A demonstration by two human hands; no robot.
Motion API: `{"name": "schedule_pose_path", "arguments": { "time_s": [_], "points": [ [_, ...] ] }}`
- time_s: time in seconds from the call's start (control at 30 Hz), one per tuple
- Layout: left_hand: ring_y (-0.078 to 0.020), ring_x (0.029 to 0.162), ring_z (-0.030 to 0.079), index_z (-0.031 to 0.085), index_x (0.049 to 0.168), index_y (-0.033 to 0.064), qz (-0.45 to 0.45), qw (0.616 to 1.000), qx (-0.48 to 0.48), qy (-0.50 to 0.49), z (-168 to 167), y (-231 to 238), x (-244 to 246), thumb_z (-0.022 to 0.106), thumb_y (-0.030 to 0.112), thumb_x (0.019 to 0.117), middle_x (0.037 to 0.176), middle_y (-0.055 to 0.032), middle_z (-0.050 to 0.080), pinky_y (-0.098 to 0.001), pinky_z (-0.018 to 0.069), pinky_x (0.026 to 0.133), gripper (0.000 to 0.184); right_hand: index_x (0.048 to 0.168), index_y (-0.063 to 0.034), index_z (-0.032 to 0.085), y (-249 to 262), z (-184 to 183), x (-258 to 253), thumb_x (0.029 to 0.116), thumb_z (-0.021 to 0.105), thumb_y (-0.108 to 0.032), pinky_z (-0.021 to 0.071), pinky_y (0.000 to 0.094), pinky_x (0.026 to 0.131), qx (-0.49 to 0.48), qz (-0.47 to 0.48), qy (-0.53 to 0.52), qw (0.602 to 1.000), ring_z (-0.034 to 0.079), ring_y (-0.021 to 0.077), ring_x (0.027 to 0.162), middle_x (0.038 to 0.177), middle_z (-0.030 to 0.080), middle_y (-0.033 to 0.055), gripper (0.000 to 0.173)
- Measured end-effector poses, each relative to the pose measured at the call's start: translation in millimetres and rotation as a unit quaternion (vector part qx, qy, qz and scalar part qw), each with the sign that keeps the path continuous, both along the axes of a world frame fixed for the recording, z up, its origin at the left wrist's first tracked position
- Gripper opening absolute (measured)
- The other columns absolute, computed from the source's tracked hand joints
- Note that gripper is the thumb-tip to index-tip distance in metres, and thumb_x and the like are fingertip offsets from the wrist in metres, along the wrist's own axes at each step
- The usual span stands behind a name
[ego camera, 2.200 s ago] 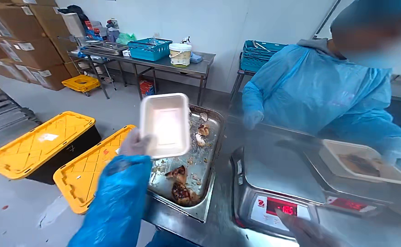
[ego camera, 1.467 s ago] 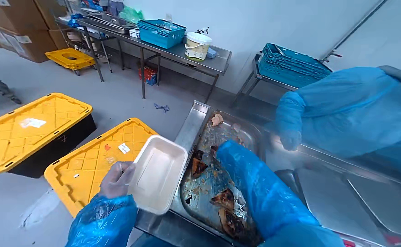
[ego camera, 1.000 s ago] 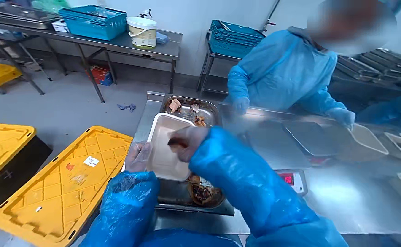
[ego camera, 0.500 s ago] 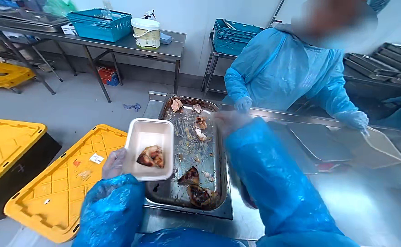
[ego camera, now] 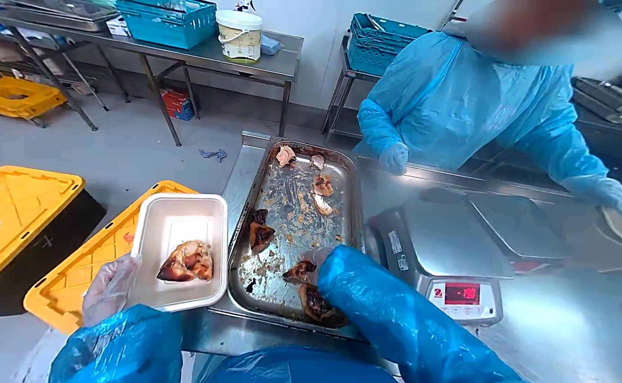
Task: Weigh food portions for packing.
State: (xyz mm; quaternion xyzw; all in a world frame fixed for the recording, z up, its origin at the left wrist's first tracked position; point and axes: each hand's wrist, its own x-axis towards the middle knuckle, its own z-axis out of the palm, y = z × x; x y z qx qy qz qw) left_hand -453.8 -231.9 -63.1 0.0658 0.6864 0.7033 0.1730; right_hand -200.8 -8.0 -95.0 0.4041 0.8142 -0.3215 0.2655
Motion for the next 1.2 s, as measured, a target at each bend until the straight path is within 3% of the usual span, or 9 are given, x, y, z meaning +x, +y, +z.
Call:
{"name": "schedule_pose_path", "arguments": {
  "time_s": [0.13,0.23,0.37,0.47,0.6,0.83,0.93,1.03,1.2],
  "points": [
    [0.0078,0.068,0.062,0.057,0.100,0.0069,-0.066,0.996,0.066,-0.001,-18.4,0.5,-1.6,0.046,0.003,0.1054,0.078,0.0112,0.066,-0.0105,0.0532,0.063,0.013,0.151,-0.0124,0.051,-5.3,-4.2,-5.4,0.0933,0.073,-0.030,0.0420,0.0529,0.114,0.015,-0.010,-0.049,0.999,0.055,0.0343,0.135,0.143,0.059,0.0199,0.064],
    [0.0047,0.069,0.065,0.059,0.097,0.0096,-0.108,0.989,0.098,-0.008,-27.5,5.4,1.5,0.046,0.003,0.1043,0.079,0.0106,0.069,-0.0128,0.0549,0.063,0.017,0.151,-0.0016,0.047,-9.7,-12.8,-22.8,0.0950,0.070,-0.028,0.0402,0.0547,0.115,0.038,0.026,-0.121,0.992,0.052,0.0385,0.138,0.144,0.056,0.0249,0.066],
    [0.0039,0.068,0.065,0.060,0.094,0.0107,-0.121,0.987,0.109,-0.011,-30.3,7.2,4.9,0.047,0.003,0.1031,0.078,0.0101,0.070,-0.0136,0.0553,0.062,0.018,0.141,0.0080,0.053,-13.7,-2.1,-42.0,0.0997,0.065,-0.025,0.0375,0.0544,0.116,0.028,0.083,-0.176,0.981,0.049,0.0401,0.140,0.145,0.054,0.0275,0.054],
    [0.0046,0.068,0.065,0.059,0.092,0.0119,-0.121,0.986,0.112,-0.006,-32.3,1.0,2.5,0.046,0.003,0.1031,0.078,0.0108,0.070,-0.0126,0.0547,0.063,0.019,0.134,0.0082,0.059,-15.7,10.1,-50.5,0.1020,0.062,-0.024,0.0407,0.0534,0.113,0.030,0.091,-0.191,0.977,0.053,0.0375,0.137,0.141,0.058,0.0264,0.046],
    [0.0048,0.067,0.065,0.059,0.093,0.0109,-0.100,0.988,0.116,-0.015,-32.5,-8.1,-1.6,0.045,0.002,0.1036,0.077,0.0106,0.069,-0.0125,0.0548,0.062,0.020,0.129,0.0059,0.064,-4.4,-8.8,-49.9,0.1005,0.065,-0.026,0.0456,0.0550,0.108,0.038,0.062,-0.158,0.985,0.060,0.0362,0.129,0.134,0.064,0.0247,0.042],
    [0.0056,0.069,0.064,0.059,0.096,0.0076,-0.066,0.993,0.093,-0.011,-34.2,-18.3,-9.9,0.046,0.001,0.1042,0.079,0.0103,0.068,-0.0122,0.0539,0.064,0.016,0.130,0.0051,0.062,1.6,0.6,-44.7,0.0998,0.066,-0.037,0.0460,0.0542,0.107,0.062,-0.011,-0.154,0.986,0.060,0.0361,0.127,0.132,0.064,0.0245,0.052],
    [0.0048,0.070,0.064,0.061,0.098,0.0078,-0.075,0.993,0.086,-0.008,-37.9,-20.2,-16.6,0.048,0.005,0.1041,0.079,0.0102,0.068,-0.0130,0.0544,0.065,0.015,0.136,0.0056,0.058,7.4,16.1,-35.8,0.0983,0.068,-0.043,0.0428,0.0539,0.112,0.047,-0.049,-0.130,0.989,0.056,0.0362,0.133,0.137,0.060,0.0258,0.062],
    [0.0044,0.069,0.064,0.060,0.098,0.0083,-0.076,0.993,0.084,-0.017,-33.0,-15.8,-15.3,0.047,0.005,0.1047,0.078,0.0103,0.068,-0.0131,0.0545,0.064,0.015,0.134,0.0019,0.061,26.7,22.1,-27.8,0.0975,0.070,-0.037,0.0442,0.0536,0.110,0.045,-0.048,-0.089,0.994,0.059,0.0348,0.129,0.134,0.063,0.0235,0.054],
    [0.0041,0.069,0.065,0.059,0.095,0.0099,-0.101,0.989,0.108,0.000,-32.2,-4.0,-10.4,0.045,0.003,0.1034,0.079,0.0096,0.069,-0.0130,0.0543,0.063,0.017,0.149,-0.0009,0.048,57.0,15.2,-27.5,0.0993,0.070,-0.028,0.0376,0.0529,0.116,0.039,0.024,-0.089,0.995,0.052,0.0369,0.138,0.146,0.055,0.0245,0.061]
  ]
}}
